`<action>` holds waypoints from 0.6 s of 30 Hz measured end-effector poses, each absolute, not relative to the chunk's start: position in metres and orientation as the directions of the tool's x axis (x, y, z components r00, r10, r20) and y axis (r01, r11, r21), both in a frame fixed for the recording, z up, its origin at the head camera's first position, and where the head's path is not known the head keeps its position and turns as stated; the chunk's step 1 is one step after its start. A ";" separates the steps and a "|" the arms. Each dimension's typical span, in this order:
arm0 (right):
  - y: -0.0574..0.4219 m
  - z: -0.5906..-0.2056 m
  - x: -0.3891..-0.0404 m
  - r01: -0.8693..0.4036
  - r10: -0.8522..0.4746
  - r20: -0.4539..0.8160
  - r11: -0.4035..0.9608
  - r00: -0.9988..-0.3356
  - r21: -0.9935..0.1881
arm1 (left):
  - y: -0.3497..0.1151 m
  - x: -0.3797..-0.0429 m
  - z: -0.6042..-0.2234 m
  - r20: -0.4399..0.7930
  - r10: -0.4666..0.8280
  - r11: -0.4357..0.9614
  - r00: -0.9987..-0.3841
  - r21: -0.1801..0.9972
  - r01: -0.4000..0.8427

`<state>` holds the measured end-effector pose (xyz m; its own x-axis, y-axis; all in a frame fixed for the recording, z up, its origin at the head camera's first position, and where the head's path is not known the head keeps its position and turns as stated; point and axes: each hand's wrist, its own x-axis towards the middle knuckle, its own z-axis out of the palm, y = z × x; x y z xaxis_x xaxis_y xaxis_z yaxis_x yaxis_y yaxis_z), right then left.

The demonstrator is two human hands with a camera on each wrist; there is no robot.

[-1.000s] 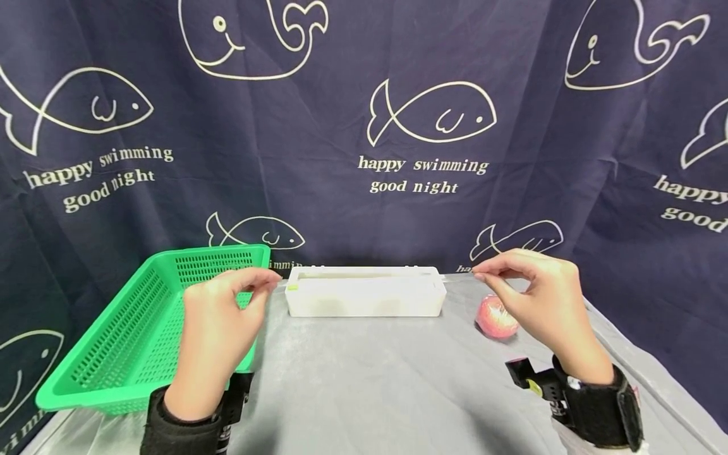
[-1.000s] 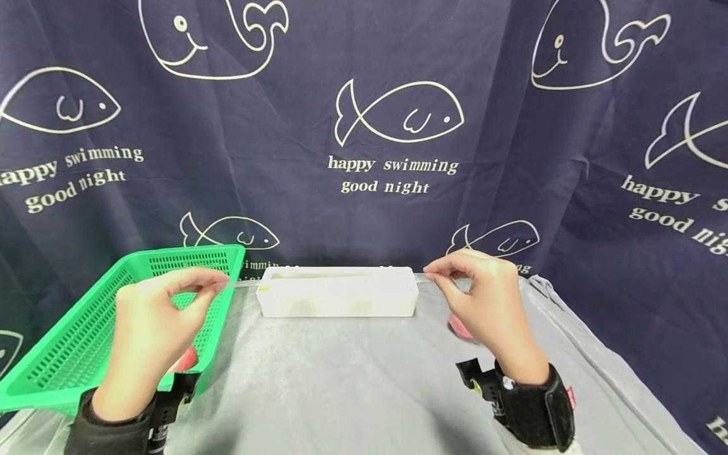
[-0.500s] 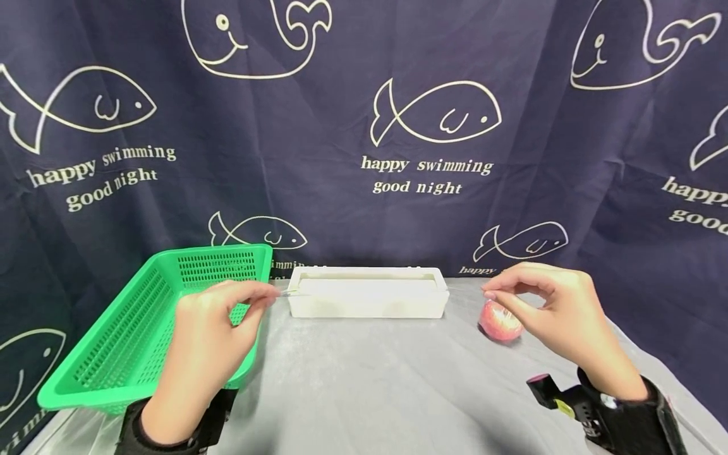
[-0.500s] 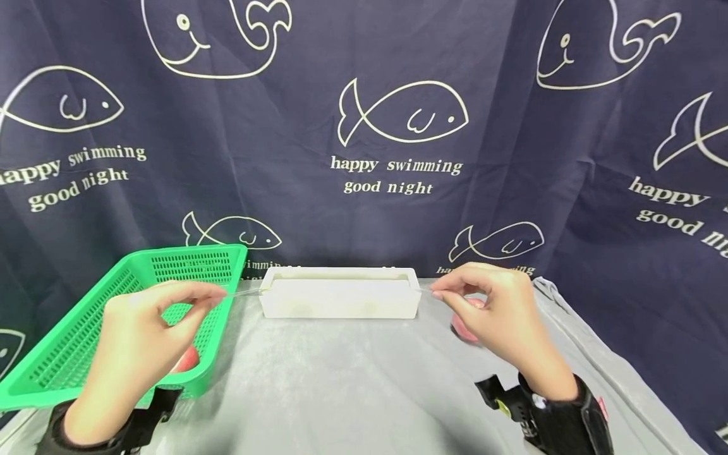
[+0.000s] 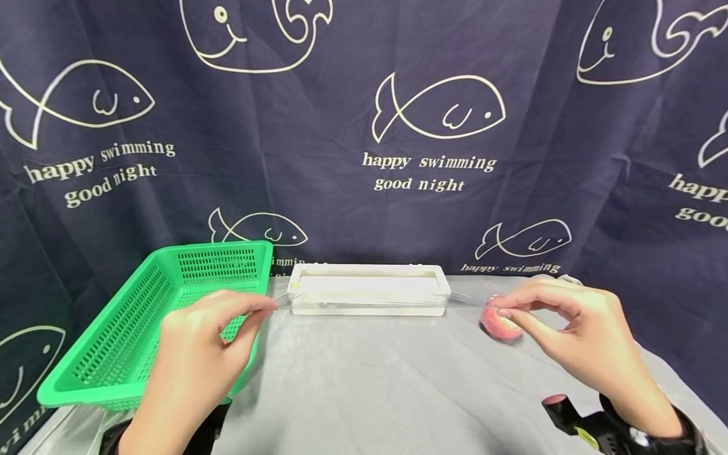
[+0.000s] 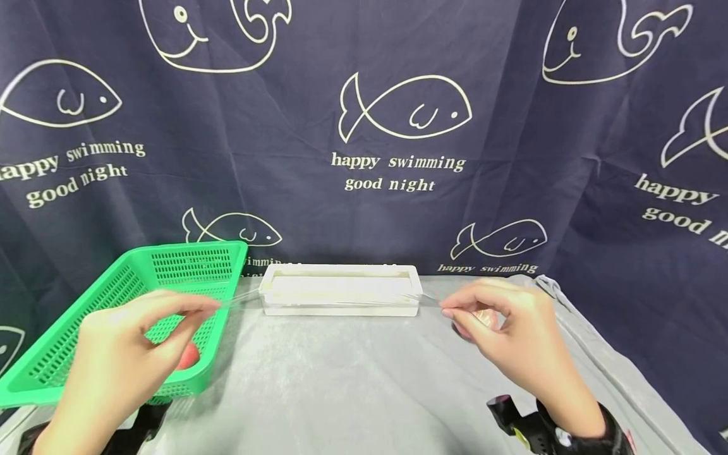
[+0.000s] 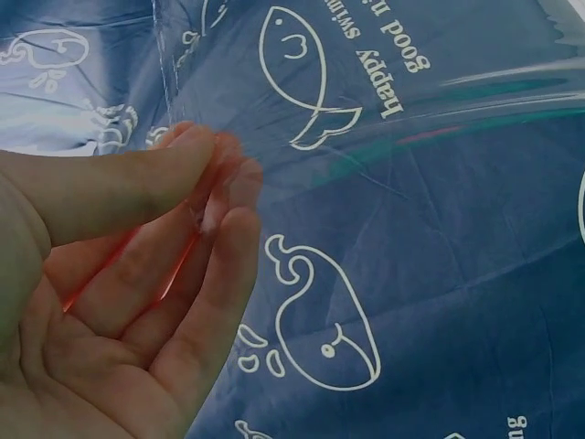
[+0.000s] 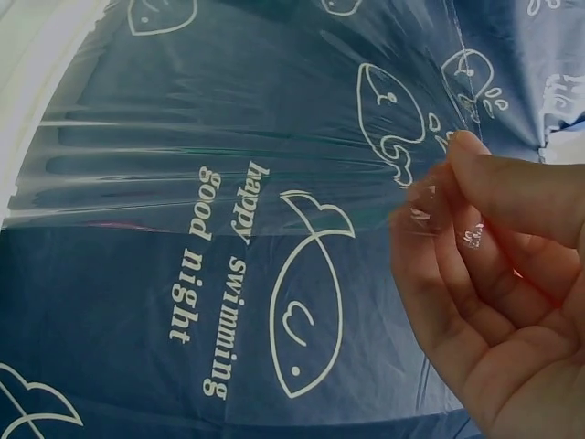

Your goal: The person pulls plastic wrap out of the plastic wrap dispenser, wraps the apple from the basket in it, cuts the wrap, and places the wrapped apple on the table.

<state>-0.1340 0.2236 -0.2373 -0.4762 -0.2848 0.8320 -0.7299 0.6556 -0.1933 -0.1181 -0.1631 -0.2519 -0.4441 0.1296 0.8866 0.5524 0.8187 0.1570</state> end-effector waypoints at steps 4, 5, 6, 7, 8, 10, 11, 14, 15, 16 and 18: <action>0.225 -0.238 -0.131 -0.762 -0.303 0.836 0.618 -0.457 -0.192 | -0.170 -0.119 -0.260 0.870 0.140 0.820 -0.472 0.165 0.548; 0.226 -0.239 -0.130 -0.764 -0.310 0.833 0.616 -0.459 -0.193 | -0.172 -0.119 -0.263 0.866 0.143 0.818 -0.479 0.169 0.550; 0.226 -0.239 -0.130 -0.768 -0.318 0.827 0.609 -0.463 -0.196 | -0.174 -0.118 -0.265 0.858 0.148 0.819 -0.492 0.172 0.547; 0.227 -0.240 -0.129 -0.773 -0.327 0.819 0.599 -0.471 -0.206 | -0.175 -0.118 -0.267 0.851 0.154 0.822 -0.502 0.172 0.543; 0.228 -0.240 -0.128 -0.780 -0.340 0.809 0.587 -0.479 -0.215 | -0.177 -0.117 -0.269 0.842 0.161 0.825 -0.515 0.172 0.539; 0.231 -0.241 -0.127 -0.784 -0.376 0.779 0.578 -0.501 -0.226 | -0.180 -0.116 -0.272 0.819 0.184 0.824 -0.543 0.172 0.539; 0.233 -0.242 -0.126 -0.787 -0.395 0.761 0.569 -0.515 -0.237 | -0.182 -0.115 -0.273 0.810 0.200 0.824 -0.551 0.165 0.541; 0.237 -0.245 -0.126 -0.790 -0.471 0.688 0.557 -0.553 -0.254 | -0.185 -0.111 -0.272 0.768 0.260 0.806 -0.585 0.161 0.570; 0.239 -0.247 -0.126 -0.800 -0.499 0.664 0.536 -0.557 -0.269 | -0.185 -0.109 -0.271 0.760 0.286 0.791 -0.584 0.157 0.592; 0.241 -0.249 -0.127 -0.810 -0.529 0.638 0.513 -0.559 -0.284 | -0.185 -0.107 -0.270 0.750 0.312 0.775 -0.583 0.154 0.613; 0.244 -0.254 -0.129 -0.827 -0.593 0.583 0.470 -0.555 -0.310 | -0.185 -0.104 -0.269 0.721 0.368 0.737 -0.587 0.159 0.657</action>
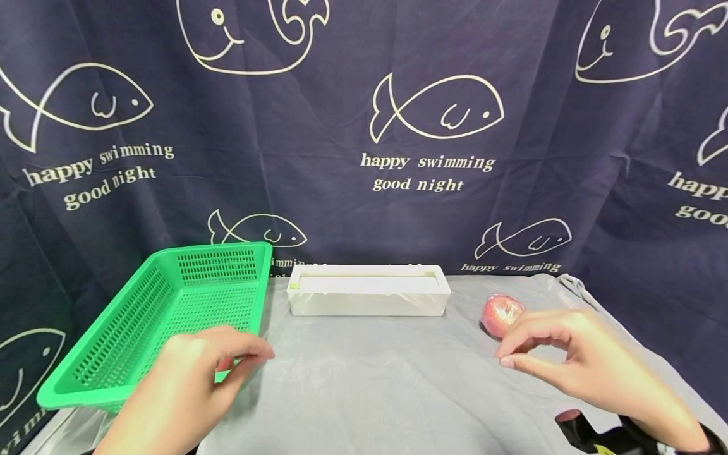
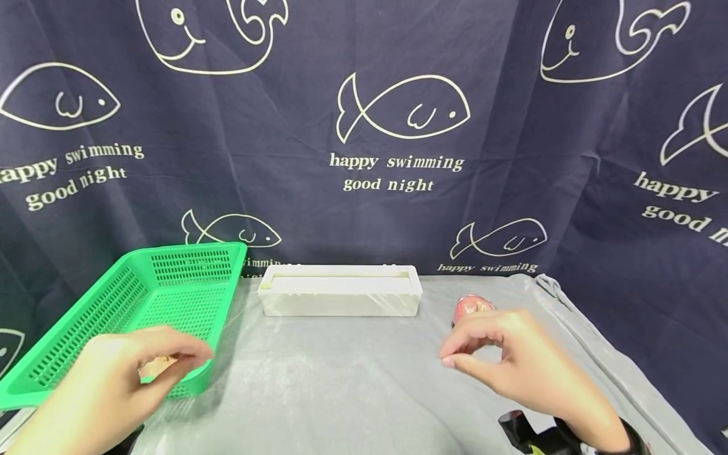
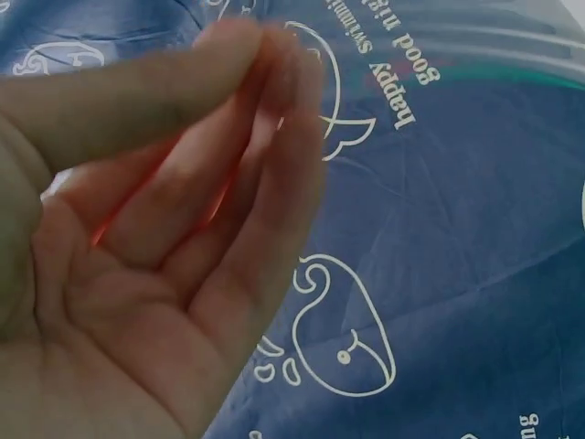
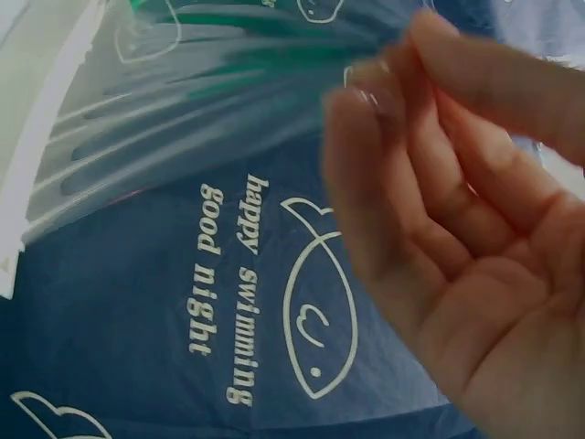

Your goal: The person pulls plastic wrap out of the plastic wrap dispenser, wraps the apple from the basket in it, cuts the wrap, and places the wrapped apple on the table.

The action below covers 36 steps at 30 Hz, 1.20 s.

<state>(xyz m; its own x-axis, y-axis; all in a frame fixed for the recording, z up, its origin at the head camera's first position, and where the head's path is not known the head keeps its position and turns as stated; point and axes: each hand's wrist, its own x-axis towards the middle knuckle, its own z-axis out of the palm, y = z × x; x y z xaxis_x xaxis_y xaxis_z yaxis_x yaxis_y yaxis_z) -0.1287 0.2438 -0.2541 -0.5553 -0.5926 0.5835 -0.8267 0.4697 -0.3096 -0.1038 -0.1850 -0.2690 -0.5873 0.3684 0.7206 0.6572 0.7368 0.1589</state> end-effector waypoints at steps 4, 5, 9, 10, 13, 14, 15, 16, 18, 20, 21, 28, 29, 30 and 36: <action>0.247 -0.269 -0.134 -0.849 -0.699 0.492 0.354 -0.518 -0.391 | -0.185 -0.103 -0.277 0.661 0.489 0.698 -0.570 0.096 0.710; 0.247 -0.273 -0.135 -0.848 -0.719 0.470 0.336 -0.512 -0.409 | -0.185 -0.104 -0.281 0.643 0.515 0.694 -0.567 0.076 0.716; 0.246 -0.293 -0.140 -0.831 -0.775 0.409 0.256 -0.482 -0.493 | -0.183 -0.108 -0.300 0.511 0.597 0.645 -0.619 0.153 0.749; 0.245 -0.298 -0.141 -0.824 -0.783 0.392 0.253 -0.482 -0.507 | -0.182 -0.109 -0.305 0.475 0.615 0.620 -0.629 0.200 0.758; 0.241 -0.313 -0.143 -0.801 -0.799 0.346 0.260 -0.492 -0.540 | -0.176 -0.112 -0.317 0.325 0.661 0.576 -0.676 0.358 0.735; 0.240 -0.318 -0.143 -0.789 -0.802 0.326 0.269 -0.501 -0.552 | -0.174 -0.113 -0.320 0.278 0.666 0.584 -0.692 0.383 0.716; 0.239 -0.323 -0.143 -0.780 -0.804 0.307 0.280 -0.509 -0.559 | -0.172 -0.114 -0.324 0.242 0.671 0.589 -0.701 0.400 0.702; 0.238 -0.327 -0.143 -0.768 -0.807 0.283 0.294 -0.519 -0.569 | -0.170 -0.114 -0.326 0.188 0.667 0.607 -0.721 0.425 0.672; 0.235 -0.337 -0.143 -0.747 -0.811 0.236 0.324 -0.535 -0.581 | -0.167 -0.115 -0.331 0.100 0.643 0.641 -0.759 0.471 0.606; 0.232 -0.347 -0.142 -0.723 -0.811 0.185 0.361 -0.556 -0.590 | -0.166 -0.115 -0.336 0.056 0.622 0.652 -0.781 0.515 0.556; 0.230 -0.351 -0.142 -0.713 -0.807 0.167 0.378 -0.566 -0.590 | -0.166 -0.115 -0.338 0.052 0.619 0.656 -0.784 0.516 0.551; 0.221 -0.372 -0.129 -0.585 -0.714 0.080 0.498 -0.695 -0.640 | -0.165 -0.119 -0.364 0.024 0.609 0.678 -0.793 0.503 0.536; 0.220 -0.375 -0.128 -0.582 -0.708 0.079 0.506 -0.702 -0.637 | -0.164 -0.121 -0.369 0.020 0.611 0.685 -0.791 0.488 0.541; 0.219 -0.378 -0.128 -0.582 -0.704 0.082 0.510 -0.706 -0.634 | -0.163 -0.122 -0.373 0.025 0.617 0.687 -0.787 0.472 0.553; 0.222 -0.394 -0.131 -0.664 -0.729 0.124 0.521 -0.673 -0.536 | -0.162 -0.126 -0.392 0.047 0.628 0.701 -0.777 0.400 0.590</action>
